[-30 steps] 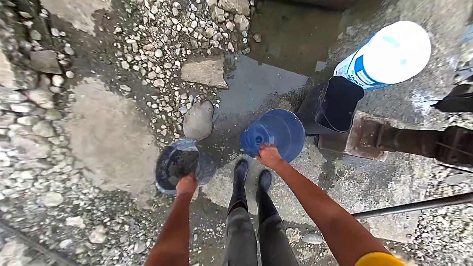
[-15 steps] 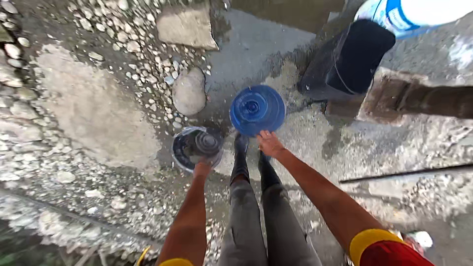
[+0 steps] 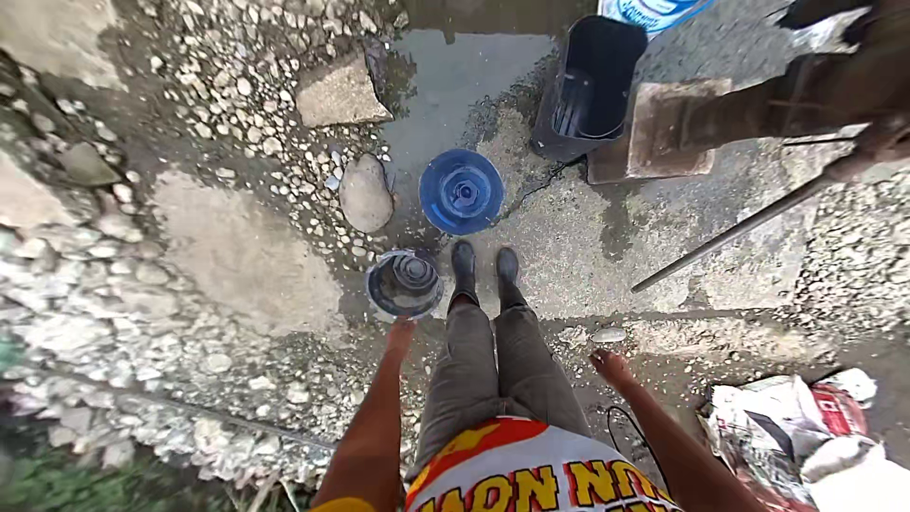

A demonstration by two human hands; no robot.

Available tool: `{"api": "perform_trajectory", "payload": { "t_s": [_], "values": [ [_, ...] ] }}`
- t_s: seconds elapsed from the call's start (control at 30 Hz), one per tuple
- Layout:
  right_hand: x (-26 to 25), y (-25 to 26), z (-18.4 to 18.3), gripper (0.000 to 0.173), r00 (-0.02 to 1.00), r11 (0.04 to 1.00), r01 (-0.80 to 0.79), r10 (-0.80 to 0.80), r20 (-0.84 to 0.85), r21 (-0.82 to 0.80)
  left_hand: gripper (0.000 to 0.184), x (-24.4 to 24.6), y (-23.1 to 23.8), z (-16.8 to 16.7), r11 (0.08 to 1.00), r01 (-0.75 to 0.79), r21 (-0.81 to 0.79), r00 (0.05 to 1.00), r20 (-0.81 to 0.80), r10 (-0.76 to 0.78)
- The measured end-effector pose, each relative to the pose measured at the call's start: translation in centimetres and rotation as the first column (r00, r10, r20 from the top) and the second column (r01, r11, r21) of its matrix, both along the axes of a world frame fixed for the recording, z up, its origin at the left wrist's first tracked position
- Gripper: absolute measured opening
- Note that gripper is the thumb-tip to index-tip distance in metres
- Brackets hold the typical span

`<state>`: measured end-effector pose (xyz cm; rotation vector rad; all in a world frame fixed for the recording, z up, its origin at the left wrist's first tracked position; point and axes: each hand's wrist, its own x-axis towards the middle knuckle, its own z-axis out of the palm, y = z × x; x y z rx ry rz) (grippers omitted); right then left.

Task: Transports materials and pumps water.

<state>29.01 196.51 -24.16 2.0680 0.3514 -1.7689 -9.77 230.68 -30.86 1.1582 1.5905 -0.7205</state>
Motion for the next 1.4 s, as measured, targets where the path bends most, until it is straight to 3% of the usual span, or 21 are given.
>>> {"api": "perform_trajectory", "payload": {
  "t_s": [0.17,0.27,0.4,0.5,0.67,0.77,0.83,0.97,1.17,1.23,1.33,1.4],
  "values": [
    [-3.6,-3.1,2.2,0.041,0.954,0.945,0.288,-0.297,0.045,0.154,0.046,4.2,6.0,3.8,0.991,0.058,0.119,0.992,0.104,-0.071],
    [-4.8,-2.8,1.8,0.041,0.842,0.815,0.499,-0.537,0.06,0.295,0.045,6.7,9.9,5.0,0.966,0.113,0.231,0.977,0.154,-0.151],
    [-2.0,-1.0,1.5,0.044,0.668,0.624,0.617,-0.738,0.1,0.48,0.043,9.9,13.2,7.2,0.942,0.188,0.278,0.961,0.147,-0.235],
    [3.9,0.8,1.7,0.05,0.451,0.398,0.649,-0.888,0.094,0.648,0.043,12.0,14.3,8.2,0.942,0.182,0.283,0.965,0.134,-0.227],
    [18.6,3.6,2.1,0.058,-0.043,-0.035,0.543,-0.999,-0.014,0.839,0.04,16.6,14.3,9.0,0.937,0.226,0.265,0.96,0.103,-0.26],
    [26.6,4.3,1.4,0.061,-0.269,-0.203,0.454,-0.96,-0.083,0.868,0.038,19.4,13.7,8.3,0.92,0.343,0.19,0.934,0.032,-0.355],
    [30.9,4.7,0.5,0.062,-0.349,-0.257,0.413,-0.931,-0.109,0.874,0.038,22.2,13.6,8.2,0.902,0.423,0.085,0.905,0.012,-0.425],
    [35.9,5.6,-2.4,0.067,-0.337,-0.299,0.43,-0.928,-0.156,0.852,0.038,29.5,13.7,9.0,0.893,0.444,0.075,0.894,0.027,-0.447],
    [37.2,5.3,-7.4,0.069,-0.24,-0.239,0.522,-0.962,-0.128,0.819,0.038,38.5,14.6,10.2,0.883,0.448,0.137,0.873,0.146,-0.465],
    [36.9,4.5,-8.2,0.069,-0.157,-0.205,0.55,-0.978,-0.14,0.81,0.038,40.4,14.7,10.1,0.869,0.478,0.126,0.854,0.165,-0.493],
    [35.2,4.4,-7.0,0.07,-0.099,-0.18,0.565,-0.984,-0.15,0.805,0.037,42.1,15.1,9.4,0.826,0.556,0.096,0.807,0.176,-0.564],
    [33.0,4.7,-4.5,0.069,-0.12,-0.168,0.558,-0.985,-0.122,0.813,0.037,43.3,15.5,8.5,0.778,0.622,0.085,0.756,0.193,-0.626]
  ]
}}
